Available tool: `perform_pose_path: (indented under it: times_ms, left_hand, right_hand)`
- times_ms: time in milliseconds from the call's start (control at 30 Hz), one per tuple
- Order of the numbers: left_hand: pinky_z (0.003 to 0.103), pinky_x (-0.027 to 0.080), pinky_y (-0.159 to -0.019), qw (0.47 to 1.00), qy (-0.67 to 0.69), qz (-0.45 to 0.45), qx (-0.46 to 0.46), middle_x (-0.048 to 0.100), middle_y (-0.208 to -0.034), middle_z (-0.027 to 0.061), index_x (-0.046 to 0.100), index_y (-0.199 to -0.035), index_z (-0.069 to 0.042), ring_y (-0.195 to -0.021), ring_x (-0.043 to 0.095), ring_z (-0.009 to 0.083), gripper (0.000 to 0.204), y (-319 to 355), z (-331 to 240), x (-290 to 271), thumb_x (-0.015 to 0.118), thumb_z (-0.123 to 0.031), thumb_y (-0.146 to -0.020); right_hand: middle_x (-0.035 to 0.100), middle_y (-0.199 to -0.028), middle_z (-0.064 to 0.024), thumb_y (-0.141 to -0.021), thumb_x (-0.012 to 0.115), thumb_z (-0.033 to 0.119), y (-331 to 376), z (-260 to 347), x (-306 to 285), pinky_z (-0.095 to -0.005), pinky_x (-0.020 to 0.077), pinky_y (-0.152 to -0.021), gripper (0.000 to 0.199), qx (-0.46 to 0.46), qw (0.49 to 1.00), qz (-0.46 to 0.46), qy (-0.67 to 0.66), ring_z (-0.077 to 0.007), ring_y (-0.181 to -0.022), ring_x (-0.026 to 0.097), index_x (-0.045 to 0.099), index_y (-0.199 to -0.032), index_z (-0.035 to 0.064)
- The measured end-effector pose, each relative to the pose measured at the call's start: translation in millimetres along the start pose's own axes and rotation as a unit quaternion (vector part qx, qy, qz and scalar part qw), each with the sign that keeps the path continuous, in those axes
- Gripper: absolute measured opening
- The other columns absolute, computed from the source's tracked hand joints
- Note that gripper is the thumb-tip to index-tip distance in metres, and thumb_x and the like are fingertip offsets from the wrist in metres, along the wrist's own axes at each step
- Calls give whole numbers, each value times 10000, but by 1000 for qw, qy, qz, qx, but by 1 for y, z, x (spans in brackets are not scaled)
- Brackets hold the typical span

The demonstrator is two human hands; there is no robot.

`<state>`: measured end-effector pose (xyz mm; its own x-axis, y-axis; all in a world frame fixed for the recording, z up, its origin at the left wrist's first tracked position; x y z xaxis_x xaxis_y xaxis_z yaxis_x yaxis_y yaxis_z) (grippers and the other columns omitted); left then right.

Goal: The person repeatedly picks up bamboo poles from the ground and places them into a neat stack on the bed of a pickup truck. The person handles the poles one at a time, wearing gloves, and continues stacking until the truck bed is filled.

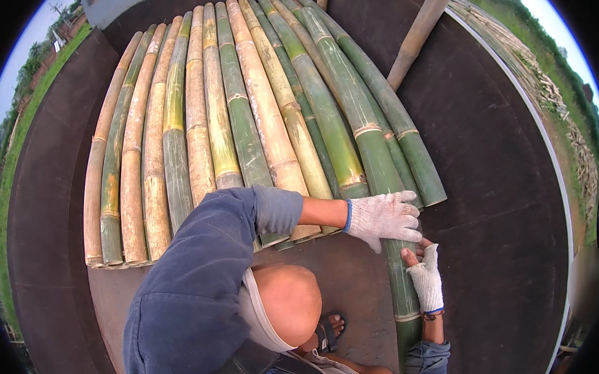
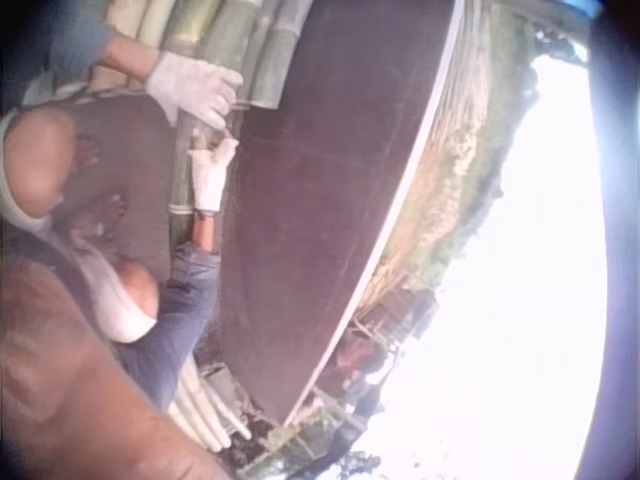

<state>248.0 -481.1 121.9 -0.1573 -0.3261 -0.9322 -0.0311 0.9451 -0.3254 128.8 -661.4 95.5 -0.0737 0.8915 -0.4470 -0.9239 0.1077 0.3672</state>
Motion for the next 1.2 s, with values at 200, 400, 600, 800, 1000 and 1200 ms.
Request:
perform_pose_path:
  times_ms: [200, 400, 600, 800, 1000, 1200]
  left_hand:
    - [617, 267, -1290, 997, 48, 41, 38, 715, -1230, 65, 671, -1366, -189, -1223, 672, 314, 880, 9, 61, -7, 864, -733, -703]
    - [639, 251, -1295, 997, 28, -54, 46, 683, -1288, 89, 689, -1386, -193, -1310, 630, 335, 921, 34, 90, -11, 787, -818, -716]
    - [649, 209, -1341, 958, -113, -81, -251, 398, -1710, 208, 544, -1625, -197, -1622, 324, 469, 1055, 104, 196, -36, 818, -753, -771]
    - [500, 272, -1347, 805, 79, -231, -541, 403, -1740, 272, 503, -1669, -154, -1611, 375, 450, 785, 178, 258, -39, 656, -592, -1036]
    - [482, 275, -1346, 749, 3, -253, -612, 328, -1776, 287, 332, -1721, 10, -1594, 408, 473, 1147, 155, 279, -24, 643, -782, -952]
    - [455, 361, -1304, 777, 19, -257, -574, 252, -1806, 282, 322, -1732, -11, -1591, 425, 445, 1156, 127, 308, -30, 630, -799, -945]
  right_hand:
    - [623, -1406, -191, -751, 1034, 486, 111, -59, -56, -431, 568, -1047, 1129, 41, 987, 73, 141, -324, -1252, 668, 471, -1596, -9]
    - [637, -1341, -194, -758, 1022, 497, 206, -123, -75, -451, 566, -1022, 1059, 160, 978, 74, 106, -333, -1214, 682, 521, -1536, -20]
    - [635, -1307, -202, -857, 959, 462, 85, -49, -50, -467, 570, -994, 873, 50, 987, -46, 147, -358, -1169, 691, 564, -1496, 17]
    - [622, -1284, -233, -944, 891, 389, -36, 65, -7, -492, 585, -912, 747, -199, 973, -86, 78, -395, -1158, 704, 558, -1515, 41]
    - [671, -1272, -182, -877, 960, 332, 32, 24, -16, -409, 619, -789, 768, 23, 991, 72, 113, -280, -1001, 766, 588, -1471, 17]
    - [620, -1043, -104, -990, 856, 158, -9, 5, 31, -358, 559, -801, 427, -126, 982, -131, -60, -210, -923, 674, 633, -1338, 51]
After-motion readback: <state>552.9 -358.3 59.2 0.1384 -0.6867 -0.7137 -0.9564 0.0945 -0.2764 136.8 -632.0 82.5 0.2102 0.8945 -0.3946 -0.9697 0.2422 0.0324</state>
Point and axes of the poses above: each hand's wrist, its own y-axis away from the middle knuckle, its own x-axis out of the palm, z = x × y, the point moved 5 cm from there along -y, towards the middle knuckle
